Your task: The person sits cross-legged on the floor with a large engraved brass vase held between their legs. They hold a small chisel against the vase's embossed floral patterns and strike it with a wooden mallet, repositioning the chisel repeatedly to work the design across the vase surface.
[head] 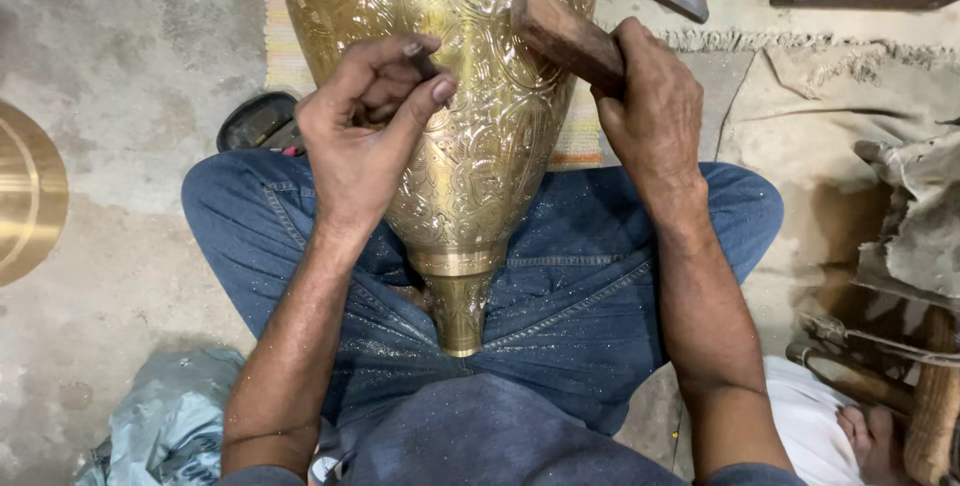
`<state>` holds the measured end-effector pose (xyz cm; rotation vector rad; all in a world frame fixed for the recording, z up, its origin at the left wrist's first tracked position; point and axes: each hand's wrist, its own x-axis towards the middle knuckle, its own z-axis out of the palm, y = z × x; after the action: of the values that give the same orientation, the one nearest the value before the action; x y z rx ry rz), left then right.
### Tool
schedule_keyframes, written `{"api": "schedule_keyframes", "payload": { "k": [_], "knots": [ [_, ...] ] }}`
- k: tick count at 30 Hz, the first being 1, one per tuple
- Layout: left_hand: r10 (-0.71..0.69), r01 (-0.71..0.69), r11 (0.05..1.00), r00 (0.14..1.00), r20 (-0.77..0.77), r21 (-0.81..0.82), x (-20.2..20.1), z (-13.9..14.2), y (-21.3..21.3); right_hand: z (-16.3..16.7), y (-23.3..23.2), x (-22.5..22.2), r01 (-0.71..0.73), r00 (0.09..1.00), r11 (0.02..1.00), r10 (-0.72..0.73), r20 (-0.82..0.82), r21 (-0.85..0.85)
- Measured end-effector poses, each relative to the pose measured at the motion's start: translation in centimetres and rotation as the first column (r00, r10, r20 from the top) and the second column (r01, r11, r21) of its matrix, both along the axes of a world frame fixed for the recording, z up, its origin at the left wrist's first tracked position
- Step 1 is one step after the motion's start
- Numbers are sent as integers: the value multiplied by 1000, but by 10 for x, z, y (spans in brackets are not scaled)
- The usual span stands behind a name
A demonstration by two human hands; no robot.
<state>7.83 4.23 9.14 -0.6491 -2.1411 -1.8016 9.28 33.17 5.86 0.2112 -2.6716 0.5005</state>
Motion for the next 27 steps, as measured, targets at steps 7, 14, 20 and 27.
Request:
{"api": "schedule_keyframes", "payload": {
  "k": [7, 14, 20, 27],
  "knots": [
    [20, -21, 998, 1000, 5, 53, 12, -9, 4, -1, -2, -2, -36, 999, 998, 36, 0, -42],
    [-65, 48, 987, 992, -109, -153, 6, -5, 10, 12, -5, 0, -45, 999, 999, 44, -32, -7],
    [-95, 84, 969, 995, -38, -231, 1, 0, 3, 57, -13, 1, -158, 966, 986, 164, -200, 44],
    [-92, 66, 959, 992, -83, -276, -2, -2, 3, 105, -19, -12, -198, 929, 956, 254, -269, 218]
  ]
}}
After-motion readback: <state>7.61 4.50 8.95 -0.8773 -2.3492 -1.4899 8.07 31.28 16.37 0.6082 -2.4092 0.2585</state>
